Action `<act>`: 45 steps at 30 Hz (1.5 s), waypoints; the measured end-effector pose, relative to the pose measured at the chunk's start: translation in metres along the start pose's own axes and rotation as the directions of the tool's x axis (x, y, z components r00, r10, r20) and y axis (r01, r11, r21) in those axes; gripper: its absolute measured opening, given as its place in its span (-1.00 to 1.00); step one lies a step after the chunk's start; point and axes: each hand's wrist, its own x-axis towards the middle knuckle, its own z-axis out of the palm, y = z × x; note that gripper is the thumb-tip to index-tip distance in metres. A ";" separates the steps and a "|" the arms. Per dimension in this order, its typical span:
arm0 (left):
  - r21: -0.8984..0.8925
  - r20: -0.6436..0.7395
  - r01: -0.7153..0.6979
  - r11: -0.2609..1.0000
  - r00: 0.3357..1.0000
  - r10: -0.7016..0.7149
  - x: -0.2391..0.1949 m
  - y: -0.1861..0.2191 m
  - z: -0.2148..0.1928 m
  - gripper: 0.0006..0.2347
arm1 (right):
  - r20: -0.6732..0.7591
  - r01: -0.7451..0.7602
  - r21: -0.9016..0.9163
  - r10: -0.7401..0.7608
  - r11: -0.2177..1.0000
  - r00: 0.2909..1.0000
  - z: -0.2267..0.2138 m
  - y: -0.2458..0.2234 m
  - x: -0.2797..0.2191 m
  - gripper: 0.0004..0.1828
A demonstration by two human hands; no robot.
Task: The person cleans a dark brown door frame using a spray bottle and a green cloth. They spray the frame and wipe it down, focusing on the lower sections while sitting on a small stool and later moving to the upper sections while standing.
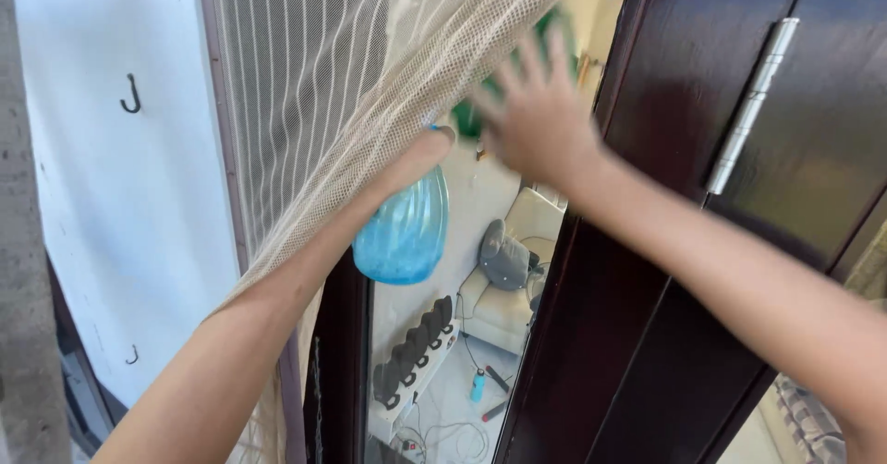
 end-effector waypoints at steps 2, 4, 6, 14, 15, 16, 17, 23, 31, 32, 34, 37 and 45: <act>0.060 0.014 0.177 0.982 0.984 -0.178 -0.002 0.002 -0.001 -0.61 | 0.157 0.226 0.014 -0.225 0.974 0.962 -0.010 -0.048 -0.031 -0.28; 0.106 -0.024 0.168 0.980 0.986 -0.166 0.002 -0.027 0.018 -0.61 | 0.195 0.286 0.026 -0.286 0.958 0.938 -0.011 -0.057 -0.038 -0.26; 0.162 -0.061 0.157 0.974 0.987 -0.149 -0.001 -0.030 0.008 -0.61 | 0.224 0.340 0.041 -0.341 0.939 0.913 -0.004 -0.056 -0.030 -0.25; 0.229 -0.148 0.252 0.940 0.964 -0.223 -0.031 0.005 -0.057 -0.54 | 0.057 -0.147 0.080 0.143 0.986 0.988 0.023 -0.010 0.050 -0.37; 0.238 -0.148 0.258 0.936 0.963 -0.228 -0.028 0.001 -0.054 -0.54 | 0.054 -0.148 0.091 0.143 0.985 0.988 0.029 -0.029 0.044 -0.37; 0.239 -0.091 0.296 0.925 0.955 -0.282 -0.026 -0.003 -0.051 -0.54 | -0.034 -0.116 0.142 0.122 0.983 0.992 0.034 -0.049 0.038 -0.29; 0.243 -0.037 0.331 0.912 0.942 -0.333 -0.022 -0.008 -0.050 -0.55 | -0.125 -0.082 0.188 0.107 0.979 0.986 0.038 -0.068 0.034 -0.20; 0.331 -0.206 0.025 0.943 0.978 0.046 -0.024 -0.067 -0.028 -0.57 | -0.019 0.117 0.171 -0.115 0.978 0.993 0.071 -0.133 0.034 -0.15; 0.245 -0.162 0.251 0.937 0.963 -0.216 -0.045 0.044 -0.089 -0.68 | -0.124 -0.026 0.344 0.073 0.939 0.990 0.101 -0.070 0.128 -0.48; 0.235 -0.164 0.271 0.933 0.958 -0.237 -0.045 0.043 -0.088 -0.69 | -0.108 -0.087 0.468 0.154 0.880 0.982 0.106 -0.061 0.136 -0.53; 0.232 -0.191 0.262 0.937 0.957 -0.220 -0.040 0.031 -0.082 -0.68 | 0.013 -0.164 0.557 0.189 0.814 0.982 0.120 -0.050 0.151 -0.53; 0.207 -0.234 0.209 0.956 0.959 -0.159 -0.040 0.032 -0.085 -0.66 | 0.051 -0.215 0.664 0.242 0.717 0.969 0.122 -0.063 0.139 -0.52; 0.552 -0.014 -0.142 0.822 0.984 0.179 -0.001 -0.144 0.032 -0.80 | 0.169 0.229 0.121 -0.247 0.966 0.954 0.036 -0.137 -0.017 -0.41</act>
